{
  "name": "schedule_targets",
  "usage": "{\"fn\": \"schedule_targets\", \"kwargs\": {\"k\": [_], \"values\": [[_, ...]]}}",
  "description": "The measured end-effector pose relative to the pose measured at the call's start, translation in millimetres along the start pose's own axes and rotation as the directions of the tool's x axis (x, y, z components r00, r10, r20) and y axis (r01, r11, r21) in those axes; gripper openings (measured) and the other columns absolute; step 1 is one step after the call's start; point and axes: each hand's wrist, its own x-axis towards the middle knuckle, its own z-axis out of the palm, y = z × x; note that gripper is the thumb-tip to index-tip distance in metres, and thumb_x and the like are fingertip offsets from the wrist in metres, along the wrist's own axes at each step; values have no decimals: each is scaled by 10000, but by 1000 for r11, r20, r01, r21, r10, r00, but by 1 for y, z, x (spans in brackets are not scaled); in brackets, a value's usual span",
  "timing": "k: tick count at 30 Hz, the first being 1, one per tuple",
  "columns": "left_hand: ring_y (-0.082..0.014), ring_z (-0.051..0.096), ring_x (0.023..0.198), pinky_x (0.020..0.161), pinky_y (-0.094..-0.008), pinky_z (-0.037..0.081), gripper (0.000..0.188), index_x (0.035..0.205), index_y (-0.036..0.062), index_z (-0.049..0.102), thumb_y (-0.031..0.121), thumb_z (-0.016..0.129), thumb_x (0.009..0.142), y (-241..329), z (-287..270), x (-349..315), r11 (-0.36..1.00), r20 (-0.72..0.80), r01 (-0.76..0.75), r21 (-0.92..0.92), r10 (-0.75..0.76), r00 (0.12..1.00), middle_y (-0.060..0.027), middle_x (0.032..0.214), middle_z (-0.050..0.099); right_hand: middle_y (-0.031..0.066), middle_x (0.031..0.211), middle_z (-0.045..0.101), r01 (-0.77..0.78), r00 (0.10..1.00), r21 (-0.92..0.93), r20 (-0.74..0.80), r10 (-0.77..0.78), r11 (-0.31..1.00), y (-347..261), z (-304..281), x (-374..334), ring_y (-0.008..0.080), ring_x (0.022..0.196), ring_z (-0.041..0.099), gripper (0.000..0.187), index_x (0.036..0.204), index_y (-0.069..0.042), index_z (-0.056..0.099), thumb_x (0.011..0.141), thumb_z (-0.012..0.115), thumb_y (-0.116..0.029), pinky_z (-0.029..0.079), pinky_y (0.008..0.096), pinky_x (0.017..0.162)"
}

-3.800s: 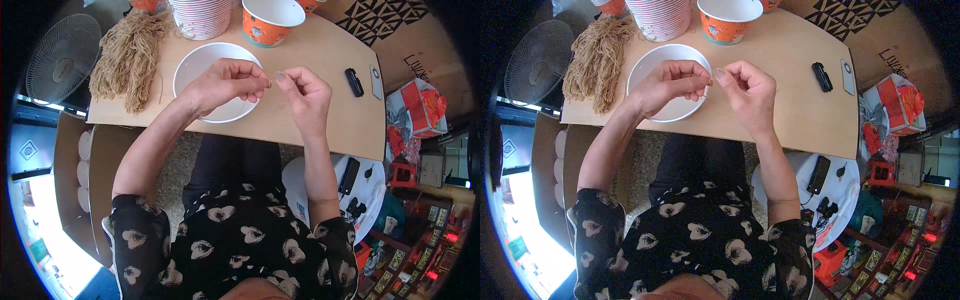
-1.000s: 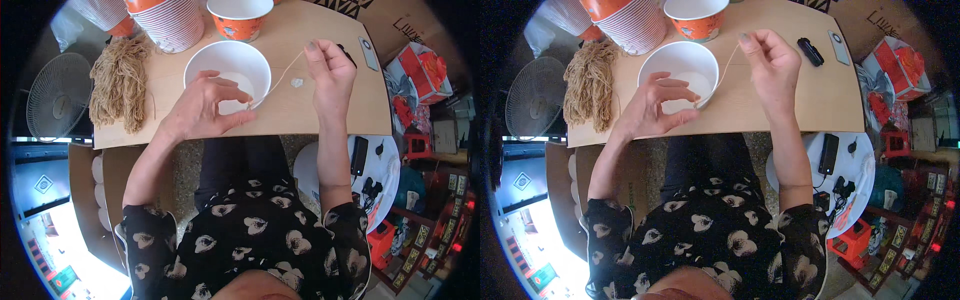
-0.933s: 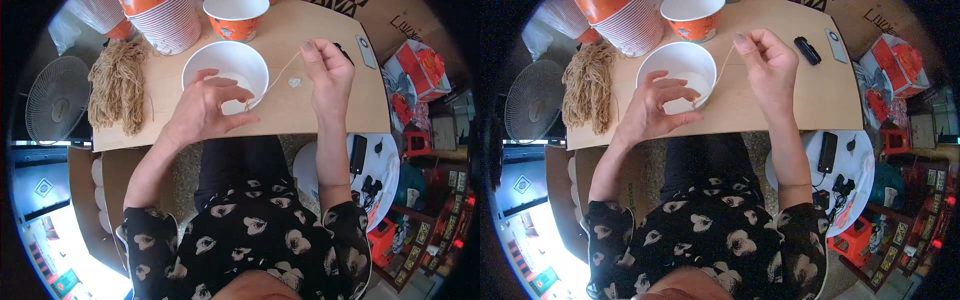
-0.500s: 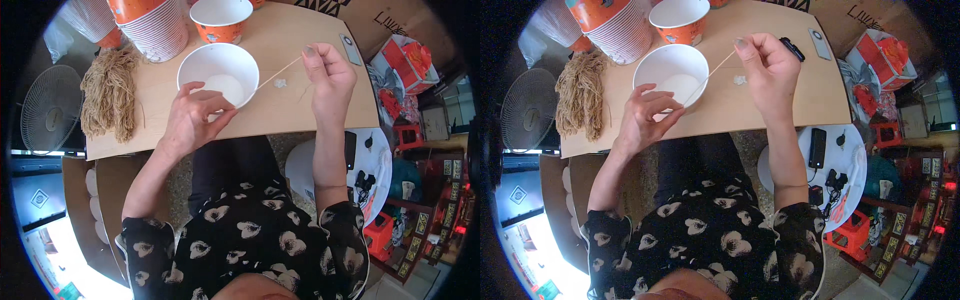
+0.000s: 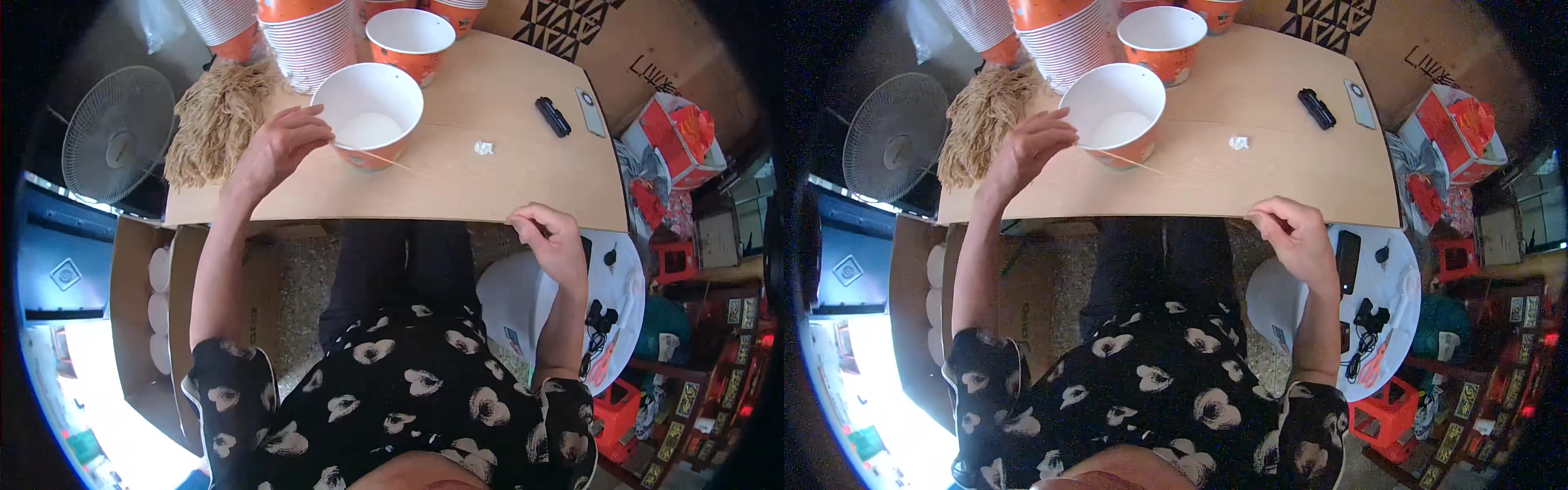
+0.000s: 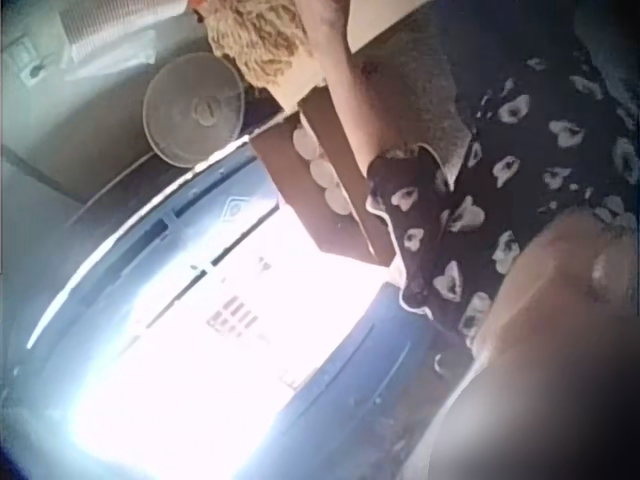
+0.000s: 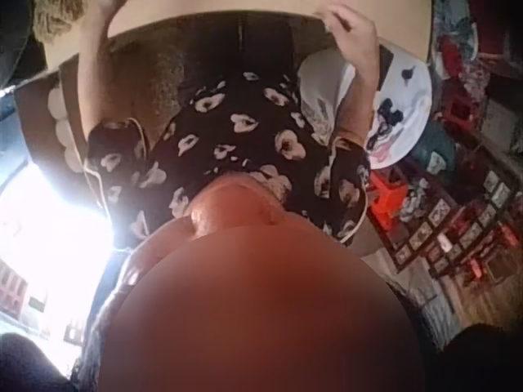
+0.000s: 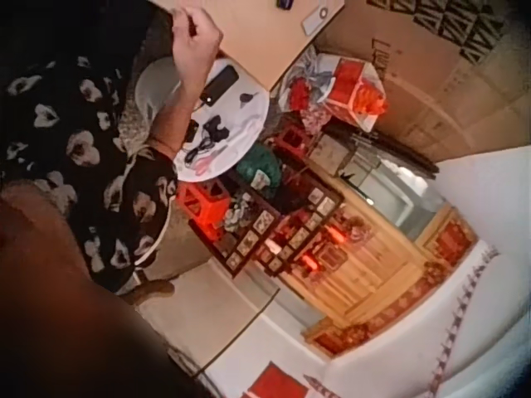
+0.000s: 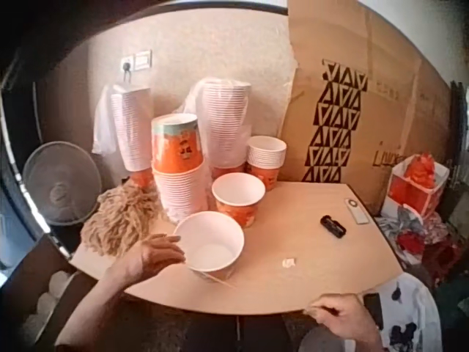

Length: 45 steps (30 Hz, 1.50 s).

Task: Attaching thin rope handles to paper buckets for packaging.

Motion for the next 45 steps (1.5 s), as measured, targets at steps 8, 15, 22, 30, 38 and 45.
{"fn": "schedule_targets", "kwargs": {"k": [8,15,22,30,38,45], "values": [[-312,572,1232,991,-403,520,430,1297,73,595,-57,574,888,4,-16,7,968,-242,153,199,-103,965,-146,1319,598,-23,707,608,139,985,159,-119,-121,977,-22,44,-16,40,605,503,79,850,-5,685,897,623,9,389,191,542],[-294,667,1052,859,-370,539,471,1353,5,476,194,627,949,166,17,7,661,163,206,-722,-128,978,-186,1132,666,80,753,635,339,940,170,-21,-340,926,-44,77,23,137,610,566,65,884,22,648,863,696,-17,453,266,565],[-217,685,714,645,-320,523,393,1187,19,526,195,716,892,163,28,7,587,341,421,-692,-248,907,-109,786,681,65,738,632,292,937,247,123,-328,924,-31,68,41,107,617,570,77,860,12,644,845,717,-10,461,252,568],[-127,530,526,506,-278,427,66,931,11,644,32,672,875,144,52,-6,657,149,324,-681,-308,939,-62,643,596,-5,719,627,176,944,186,247,-219,967,-11,42,68,44,635,547,79,851,6,681,845,739,-48,448,215,571],[-41,336,437,435,-260,297,92,956,42,709,106,682,896,99,76,-12,599,28,551,-581,-662,749,16,463,373,7,1079,663,475,838,-345,-104,-536,809,8,50,226,166,862,631,260,1098,-103,691,850,660,-32,527,296,742],[3,348,486,450,-224,262,117,965,22,739,110,715,893,59,55,-43,538,-76,608,-584,-782,619,89,507,384,12,1314,591,791,543,-502,311,-780,350,7,72,275,238,1190,548,255,972,-112,668,734,721,-39,439,415,994]]}}
